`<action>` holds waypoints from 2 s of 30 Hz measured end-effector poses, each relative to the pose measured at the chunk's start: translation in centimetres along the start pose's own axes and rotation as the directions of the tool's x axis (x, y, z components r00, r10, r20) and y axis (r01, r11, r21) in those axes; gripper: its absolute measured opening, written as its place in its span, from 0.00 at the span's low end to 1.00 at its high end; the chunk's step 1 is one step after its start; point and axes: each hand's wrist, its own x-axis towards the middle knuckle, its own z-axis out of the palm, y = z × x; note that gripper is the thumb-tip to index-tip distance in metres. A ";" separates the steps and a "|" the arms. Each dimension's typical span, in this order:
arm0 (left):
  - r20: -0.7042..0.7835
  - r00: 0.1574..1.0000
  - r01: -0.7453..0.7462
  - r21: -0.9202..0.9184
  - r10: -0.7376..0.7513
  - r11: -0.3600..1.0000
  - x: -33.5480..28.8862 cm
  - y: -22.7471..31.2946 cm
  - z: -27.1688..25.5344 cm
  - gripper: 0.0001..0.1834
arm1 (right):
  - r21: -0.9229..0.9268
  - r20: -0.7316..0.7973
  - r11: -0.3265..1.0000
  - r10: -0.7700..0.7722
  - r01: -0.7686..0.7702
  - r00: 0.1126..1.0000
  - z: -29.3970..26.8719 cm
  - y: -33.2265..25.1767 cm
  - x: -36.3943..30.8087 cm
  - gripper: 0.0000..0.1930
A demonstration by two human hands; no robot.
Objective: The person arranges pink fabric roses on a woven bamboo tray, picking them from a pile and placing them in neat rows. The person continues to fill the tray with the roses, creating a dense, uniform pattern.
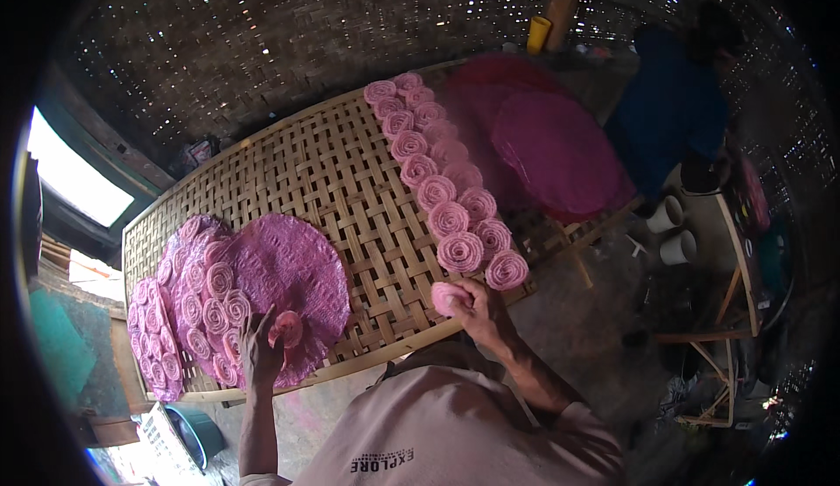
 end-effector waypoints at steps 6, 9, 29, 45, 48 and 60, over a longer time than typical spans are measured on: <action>-0.075 0.996 -0.067 -0.277 0.048 0.959 1.3 0.0 0.7 0.29 | -0.395 -0.207 0.917 -0.026 -0.060 0.978 -2.6 -1.0 0.4 0.17; -0.094 0.996 -0.042 -0.344 0.011 0.938 1.0 -0.5 0.9 0.30 | -0.532 -0.294 0.847 -0.187 0.002 0.937 -2.7 -2.9 0.7 0.19; -0.538 0.694 0.441 -0.208 -0.479 0.873 -0.2 -5.3 1.1 0.16 | 0.539 0.549 0.739 0.056 -0.404 0.834 5.6 -9.5 12.6 0.14; -0.506 0.411 0.595 -0.481 -0.758 0.644 4.9 -2.4 1.5 0.16 | -0.172 0.041 0.926 -0.335 0.337 0.941 11.1 -2.5 53.4 0.16; -0.405 0.334 0.434 -0.736 -0.851 0.520 4.2 -2.8 1.7 0.15 | -0.553 -0.043 0.598 -0.715 0.580 0.697 13.9 -4.7 50.9 0.12; -0.050 0.161 -0.115 -0.993 -0.986 0.032 4.2 1.1 2.6 0.14 | 0.293 0.546 0.359 -0.823 0.886 0.153 27.7 -19.0 22.4 0.21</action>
